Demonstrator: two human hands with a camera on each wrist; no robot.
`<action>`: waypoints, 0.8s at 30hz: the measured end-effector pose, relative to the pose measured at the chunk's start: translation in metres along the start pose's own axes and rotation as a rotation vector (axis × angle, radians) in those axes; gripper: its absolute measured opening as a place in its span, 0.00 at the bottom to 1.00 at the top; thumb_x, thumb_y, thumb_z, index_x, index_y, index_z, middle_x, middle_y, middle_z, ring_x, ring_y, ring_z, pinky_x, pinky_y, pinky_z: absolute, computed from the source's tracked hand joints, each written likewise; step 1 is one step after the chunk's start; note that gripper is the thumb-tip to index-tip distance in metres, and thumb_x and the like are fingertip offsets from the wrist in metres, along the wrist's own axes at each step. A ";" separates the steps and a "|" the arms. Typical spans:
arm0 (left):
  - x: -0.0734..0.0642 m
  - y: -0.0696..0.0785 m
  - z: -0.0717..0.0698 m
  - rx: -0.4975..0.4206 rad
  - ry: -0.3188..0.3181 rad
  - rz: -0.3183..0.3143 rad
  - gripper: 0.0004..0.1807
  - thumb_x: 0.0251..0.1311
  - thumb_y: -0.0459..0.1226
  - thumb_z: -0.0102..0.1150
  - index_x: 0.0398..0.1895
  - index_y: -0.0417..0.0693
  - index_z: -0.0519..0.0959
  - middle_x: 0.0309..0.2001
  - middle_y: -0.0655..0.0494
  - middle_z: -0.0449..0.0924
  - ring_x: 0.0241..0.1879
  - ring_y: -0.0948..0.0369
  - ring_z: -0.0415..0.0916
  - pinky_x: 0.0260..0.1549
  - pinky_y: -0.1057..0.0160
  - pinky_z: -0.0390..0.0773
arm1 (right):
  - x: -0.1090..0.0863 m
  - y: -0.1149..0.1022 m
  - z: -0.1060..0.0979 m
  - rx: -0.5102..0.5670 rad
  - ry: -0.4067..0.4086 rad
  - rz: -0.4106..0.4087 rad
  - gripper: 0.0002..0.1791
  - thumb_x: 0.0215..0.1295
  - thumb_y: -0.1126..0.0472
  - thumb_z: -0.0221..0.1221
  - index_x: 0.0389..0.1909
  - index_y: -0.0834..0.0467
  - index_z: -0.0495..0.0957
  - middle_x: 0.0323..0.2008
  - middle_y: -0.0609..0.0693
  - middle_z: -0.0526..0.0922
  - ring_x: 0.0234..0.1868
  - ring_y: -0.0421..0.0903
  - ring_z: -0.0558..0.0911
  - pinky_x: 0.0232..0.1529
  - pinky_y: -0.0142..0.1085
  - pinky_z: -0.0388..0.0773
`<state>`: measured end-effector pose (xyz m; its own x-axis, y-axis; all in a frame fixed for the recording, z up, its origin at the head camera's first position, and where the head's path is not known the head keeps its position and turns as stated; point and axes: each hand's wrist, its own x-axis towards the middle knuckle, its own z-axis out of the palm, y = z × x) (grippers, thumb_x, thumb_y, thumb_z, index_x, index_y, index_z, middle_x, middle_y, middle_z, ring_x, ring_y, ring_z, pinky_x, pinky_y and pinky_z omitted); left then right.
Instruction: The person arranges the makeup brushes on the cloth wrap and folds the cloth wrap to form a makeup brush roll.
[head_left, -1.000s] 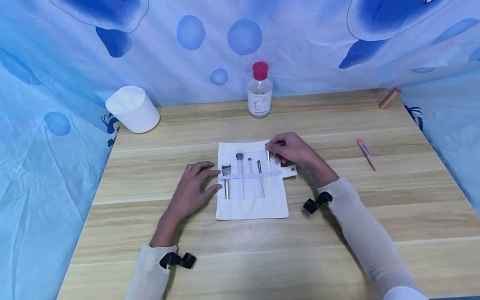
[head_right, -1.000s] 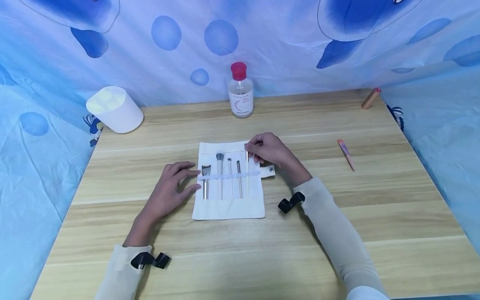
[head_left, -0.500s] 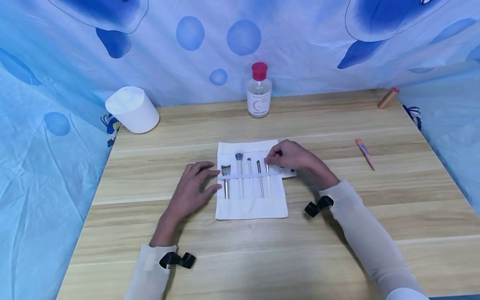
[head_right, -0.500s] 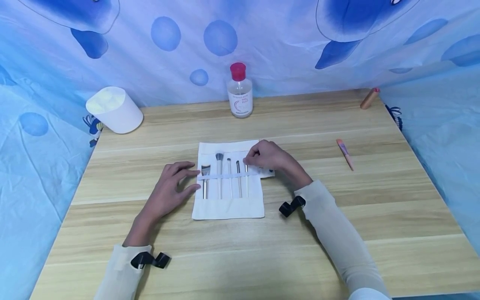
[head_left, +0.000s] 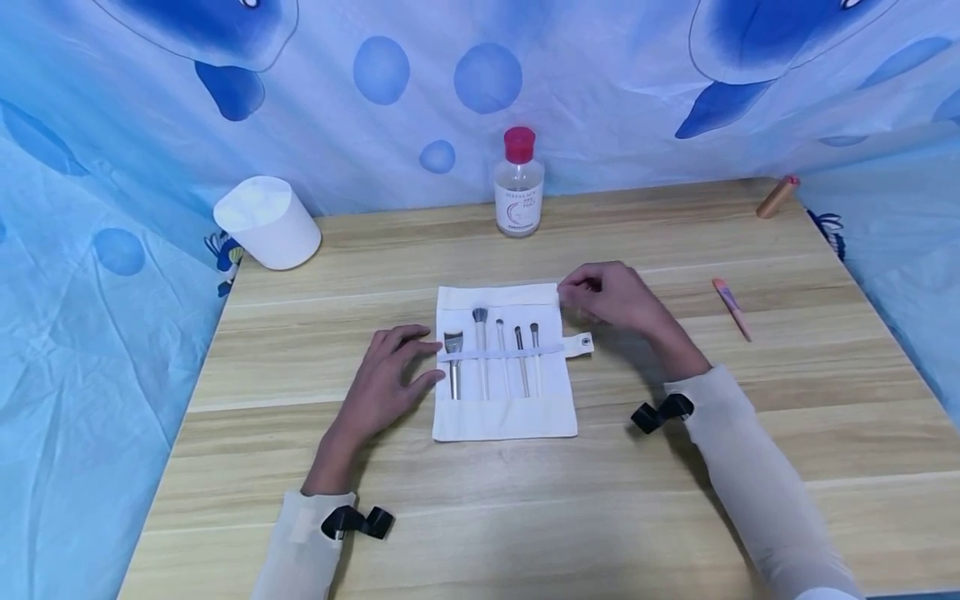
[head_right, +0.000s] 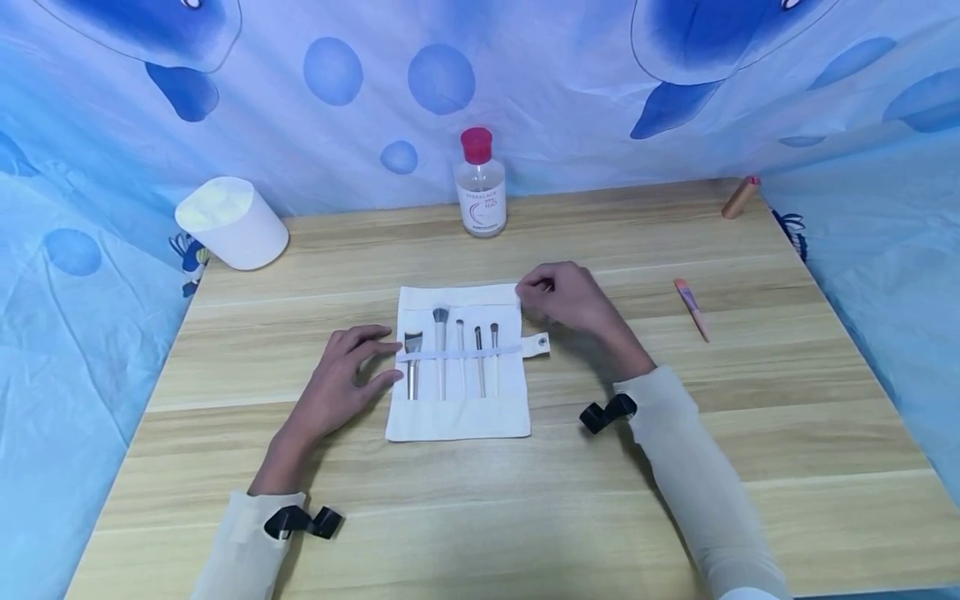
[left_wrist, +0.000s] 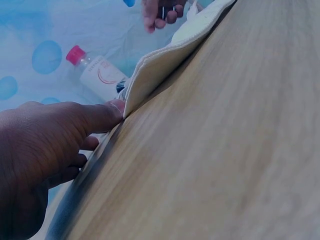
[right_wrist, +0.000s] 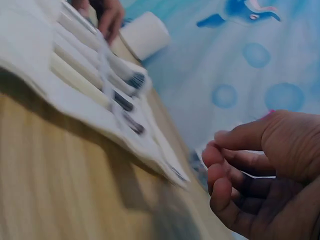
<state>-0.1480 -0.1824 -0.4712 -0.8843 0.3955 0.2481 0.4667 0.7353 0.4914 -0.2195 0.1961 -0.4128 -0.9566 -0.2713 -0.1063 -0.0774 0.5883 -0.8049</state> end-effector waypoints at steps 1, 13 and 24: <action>0.000 0.000 0.000 -0.002 0.001 0.000 0.23 0.62 0.52 0.68 0.57 0.54 0.83 0.66 0.56 0.70 0.62 0.54 0.63 0.60 0.51 0.65 | -0.003 0.002 -0.006 -0.022 0.038 -0.007 0.14 0.71 0.49 0.62 0.48 0.53 0.85 0.33 0.56 0.84 0.30 0.53 0.81 0.27 0.39 0.76; 0.000 -0.001 0.001 0.008 0.004 0.007 0.23 0.63 0.53 0.67 0.58 0.54 0.83 0.66 0.55 0.70 0.62 0.54 0.64 0.60 0.51 0.65 | -0.046 0.049 -0.086 -0.509 0.277 0.152 0.18 0.75 0.52 0.54 0.48 0.63 0.81 0.41 0.62 0.82 0.34 0.57 0.79 0.28 0.50 0.73; 0.000 0.000 0.000 -0.003 0.014 0.009 0.23 0.62 0.52 0.68 0.57 0.53 0.83 0.66 0.55 0.71 0.62 0.53 0.64 0.60 0.50 0.65 | -0.072 0.083 -0.122 -0.618 0.172 0.344 0.33 0.75 0.38 0.48 0.14 0.55 0.72 0.17 0.52 0.67 0.19 0.52 0.67 0.19 0.43 0.60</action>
<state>-0.1480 -0.1825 -0.4712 -0.8802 0.3944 0.2640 0.4746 0.7303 0.4913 -0.1910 0.3570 -0.4004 -0.9822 0.1001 -0.1591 0.1395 0.9554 -0.2603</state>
